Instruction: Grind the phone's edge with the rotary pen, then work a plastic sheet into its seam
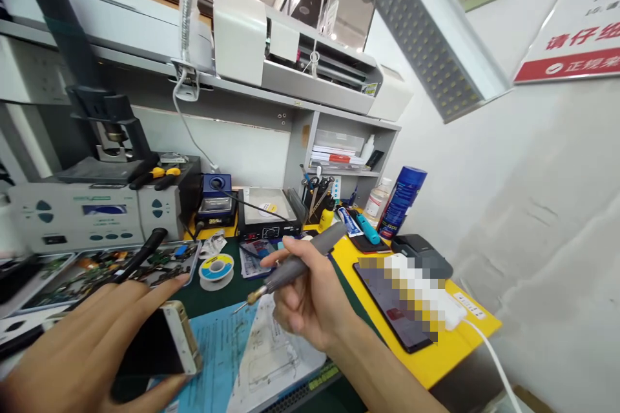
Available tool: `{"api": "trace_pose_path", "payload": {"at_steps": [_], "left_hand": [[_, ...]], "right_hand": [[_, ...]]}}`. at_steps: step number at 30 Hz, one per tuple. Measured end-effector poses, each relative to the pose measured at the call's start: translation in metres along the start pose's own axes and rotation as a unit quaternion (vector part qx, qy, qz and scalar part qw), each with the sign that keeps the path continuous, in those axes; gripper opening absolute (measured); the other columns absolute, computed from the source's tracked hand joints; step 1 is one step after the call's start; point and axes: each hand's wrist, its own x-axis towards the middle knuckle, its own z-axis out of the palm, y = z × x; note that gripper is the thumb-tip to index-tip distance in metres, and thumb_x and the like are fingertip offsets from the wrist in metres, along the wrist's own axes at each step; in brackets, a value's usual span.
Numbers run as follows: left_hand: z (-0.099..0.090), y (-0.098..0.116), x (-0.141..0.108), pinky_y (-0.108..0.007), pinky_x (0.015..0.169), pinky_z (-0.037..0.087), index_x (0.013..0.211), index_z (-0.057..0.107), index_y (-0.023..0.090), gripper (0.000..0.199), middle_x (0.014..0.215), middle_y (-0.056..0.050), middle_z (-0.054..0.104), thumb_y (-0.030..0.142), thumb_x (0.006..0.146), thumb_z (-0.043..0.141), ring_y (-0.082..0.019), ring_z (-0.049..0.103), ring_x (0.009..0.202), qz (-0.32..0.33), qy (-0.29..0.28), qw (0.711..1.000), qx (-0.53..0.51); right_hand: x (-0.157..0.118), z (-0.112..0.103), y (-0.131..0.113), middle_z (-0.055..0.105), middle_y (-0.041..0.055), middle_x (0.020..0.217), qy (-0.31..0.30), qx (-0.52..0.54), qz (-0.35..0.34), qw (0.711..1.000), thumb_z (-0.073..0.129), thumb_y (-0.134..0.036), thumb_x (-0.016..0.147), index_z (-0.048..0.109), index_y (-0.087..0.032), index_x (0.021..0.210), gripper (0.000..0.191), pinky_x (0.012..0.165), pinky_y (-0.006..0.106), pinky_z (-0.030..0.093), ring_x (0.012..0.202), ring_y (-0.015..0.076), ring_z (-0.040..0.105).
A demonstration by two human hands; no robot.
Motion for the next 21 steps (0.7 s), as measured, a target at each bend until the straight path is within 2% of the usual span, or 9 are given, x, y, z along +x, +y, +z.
{"api": "trace_pose_path", "payload": {"at_steps": [2,4,6,8,10,11,12,15,21], "left_hand": [[-0.007,0.003,0.007,-0.044,0.075,0.047,0.140,0.048,0.010,0.071,0.098,-0.011,0.062,0.033,0.077,0.071,-0.031,0.059,0.086,0.006,-0.019,1.000,0.002],[-0.013,0.006,0.012,-0.043,0.074,0.049,0.139,0.048,0.010,0.072,0.097,-0.010,0.061,0.034,0.076,0.073,-0.030,0.060,0.085,0.000,-0.033,0.999,-0.005],[-0.016,0.007,0.014,-0.043,0.077,0.050,0.139,0.047,0.011,0.073,0.098,-0.010,0.061,0.035,0.076,0.075,-0.030,0.061,0.087,-0.004,-0.041,0.999,-0.005],[-0.017,0.007,0.015,-0.044,0.079,0.051,0.139,0.046,0.010,0.077,0.099,-0.010,0.061,0.037,0.076,0.078,-0.030,0.061,0.088,0.002,-0.046,0.999,0.000],[-0.018,0.007,0.015,-0.045,0.079,0.051,0.139,0.046,0.009,0.080,0.098,-0.010,0.060,0.040,0.074,0.082,-0.031,0.061,0.087,0.012,-0.047,0.999,0.001],[-0.018,0.007,0.015,-0.045,0.078,0.051,0.139,0.046,0.008,0.083,0.097,-0.010,0.060,0.041,0.073,0.084,-0.030,0.061,0.086,0.017,-0.047,0.999,0.000],[-0.018,0.007,0.015,-0.045,0.077,0.050,0.139,0.046,0.007,0.085,0.096,-0.009,0.059,0.042,0.072,0.085,-0.030,0.060,0.085,0.019,-0.047,0.999,-0.002],[-0.019,0.007,0.014,-0.044,0.076,0.050,0.139,0.045,0.007,0.089,0.095,-0.009,0.058,0.045,0.071,0.088,-0.029,0.059,0.084,0.021,-0.045,0.999,-0.009],[-0.020,0.006,0.012,-0.044,0.076,0.049,0.142,0.044,0.008,0.085,0.095,-0.009,0.056,0.045,0.076,0.083,-0.029,0.058,0.084,0.017,-0.051,0.998,-0.011]], "right_hand": [[-0.008,0.006,0.011,0.067,0.0034,0.048,-0.011,-0.121,-0.060,0.991,0.070,-0.048,0.091,0.077,-0.010,0.094,0.038,0.028,0.017,0.038,0.028,0.0123,0.054],[-0.017,0.013,0.020,0.067,0.0004,0.050,-0.024,-0.267,-0.121,0.956,0.072,-0.046,0.090,0.076,-0.014,0.094,0.032,0.031,0.017,0.041,0.031,0.0109,0.055],[-0.024,0.021,0.027,0.063,-0.0029,0.050,-0.023,-0.390,-0.171,0.904,0.076,-0.038,0.086,0.075,-0.016,0.087,0.021,0.036,0.017,0.041,0.035,0.0090,0.054],[-0.029,0.029,0.029,0.065,-0.0013,0.055,0.005,-0.494,-0.227,0.839,0.075,-0.029,0.081,0.074,-0.017,0.076,0.012,0.043,0.018,0.043,0.044,0.0098,0.058],[-0.031,0.036,0.028,0.069,0.0005,0.059,0.042,-0.565,-0.277,0.776,0.071,-0.023,0.077,0.071,-0.018,0.065,0.012,0.049,0.020,0.045,0.052,0.0115,0.061],[-0.032,0.038,0.027,0.069,0.0006,0.059,0.057,-0.582,-0.292,0.756,0.069,-0.022,0.076,0.070,-0.019,0.062,0.014,0.051,0.021,0.045,0.053,0.0119,0.062],[-0.032,0.039,0.026,0.069,0.0003,0.059,0.067,-0.591,-0.297,0.747,0.067,-0.022,0.076,0.069,-0.019,0.062,0.015,0.051,0.021,0.045,0.053,0.0120,0.062],[-0.032,0.037,0.025,0.070,-0.0003,0.061,0.067,-0.593,-0.297,0.745,0.066,-0.023,0.080,0.070,-0.020,0.065,0.015,0.052,0.021,0.046,0.054,0.0117,0.063],[-0.033,0.038,0.027,0.070,-0.0009,0.060,0.057,-0.599,-0.310,0.736,0.066,-0.023,0.080,0.069,-0.020,0.065,0.016,0.053,0.022,0.046,0.053,0.0114,0.063]]}}
